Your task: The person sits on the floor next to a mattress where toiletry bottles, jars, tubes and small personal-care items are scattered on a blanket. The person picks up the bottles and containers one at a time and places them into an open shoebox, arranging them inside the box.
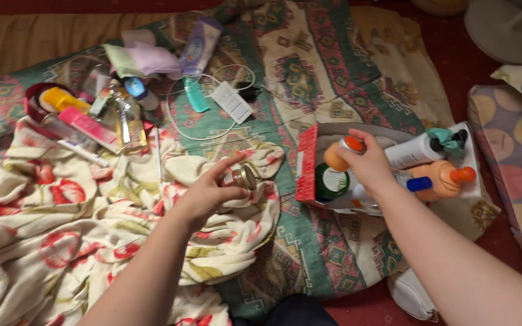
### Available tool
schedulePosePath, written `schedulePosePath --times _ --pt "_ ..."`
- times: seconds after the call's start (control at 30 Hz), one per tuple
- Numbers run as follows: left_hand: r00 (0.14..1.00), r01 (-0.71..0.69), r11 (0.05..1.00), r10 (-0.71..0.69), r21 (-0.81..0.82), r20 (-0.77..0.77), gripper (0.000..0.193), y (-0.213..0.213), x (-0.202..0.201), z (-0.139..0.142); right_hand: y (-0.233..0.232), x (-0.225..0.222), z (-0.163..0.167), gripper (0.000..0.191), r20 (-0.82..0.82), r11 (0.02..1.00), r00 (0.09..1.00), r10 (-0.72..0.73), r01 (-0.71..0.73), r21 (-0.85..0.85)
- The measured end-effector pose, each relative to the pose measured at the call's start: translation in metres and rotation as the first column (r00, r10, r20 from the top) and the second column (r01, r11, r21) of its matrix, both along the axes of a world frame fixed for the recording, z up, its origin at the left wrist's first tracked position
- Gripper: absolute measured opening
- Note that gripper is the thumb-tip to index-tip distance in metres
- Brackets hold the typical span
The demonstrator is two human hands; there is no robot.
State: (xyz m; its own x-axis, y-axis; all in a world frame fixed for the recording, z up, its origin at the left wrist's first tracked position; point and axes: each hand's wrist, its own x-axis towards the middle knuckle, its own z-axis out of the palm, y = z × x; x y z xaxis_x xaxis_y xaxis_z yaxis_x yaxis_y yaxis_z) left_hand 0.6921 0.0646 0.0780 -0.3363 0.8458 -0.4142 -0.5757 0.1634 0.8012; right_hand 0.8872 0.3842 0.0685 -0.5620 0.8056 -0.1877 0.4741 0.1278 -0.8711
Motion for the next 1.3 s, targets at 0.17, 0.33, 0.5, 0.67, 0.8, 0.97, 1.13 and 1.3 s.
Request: schedulePosePath --times 0.17,0.33,0.5,0.67,0.8,0.97,1.13,1.3 --pt "0.988 0.074 0.997 -0.069 0.038 -0.135 0.074 0.068 0.039 -0.012 0.065 0.047 -0.036 0.058 0.276 0.921 0.961 -0.029 -0.082 0.381" --pt "0.881 0.026 0.993 -0.078 -0.117 -0.467 0.074 0.134 0.065 -0.027 0.088 0.049 -0.073 0.065 0.656 0.842 0.754 0.037 -0.377 0.387" --pt "0.709 0.047 0.981 -0.165 -0.187 -0.686 0.082 0.168 0.071 -0.031 0.074 0.036 -0.092 0.058 0.848 0.914 0.514 0.127 -0.392 0.101" --pt "0.592 0.037 0.953 -0.262 -0.3 -0.762 0.065 0.194 0.077 -0.036 0.062 0.035 -0.1 0.056 0.875 0.923 0.447 0.187 -0.386 0.0" --pt "0.47 -0.023 0.948 -0.271 -0.318 -0.84 0.06 0.217 0.086 -0.043 0.06 0.034 -0.104 0.056 0.871 0.934 0.449 0.2 -0.355 -0.032" --pt "0.355 -0.041 0.961 -0.243 -0.275 -0.903 0.065 0.228 0.099 -0.042 0.073 0.023 -0.079 0.052 0.544 0.988 0.825 0.153 -0.11 -0.111" --pt "0.303 0.058 0.975 -0.221 -0.214 -0.927 0.075 0.233 0.111 -0.034 0.064 0.027 -0.033 0.056 0.134 0.733 0.986 0.096 0.021 -0.68" --pt "0.321 0.051 0.997 -0.074 -0.061 -0.944 0.08 0.233 0.119 -0.032 0.049 0.028 -0.016 0.062 0.025 0.781 0.944 0.33 -0.258 -0.569"
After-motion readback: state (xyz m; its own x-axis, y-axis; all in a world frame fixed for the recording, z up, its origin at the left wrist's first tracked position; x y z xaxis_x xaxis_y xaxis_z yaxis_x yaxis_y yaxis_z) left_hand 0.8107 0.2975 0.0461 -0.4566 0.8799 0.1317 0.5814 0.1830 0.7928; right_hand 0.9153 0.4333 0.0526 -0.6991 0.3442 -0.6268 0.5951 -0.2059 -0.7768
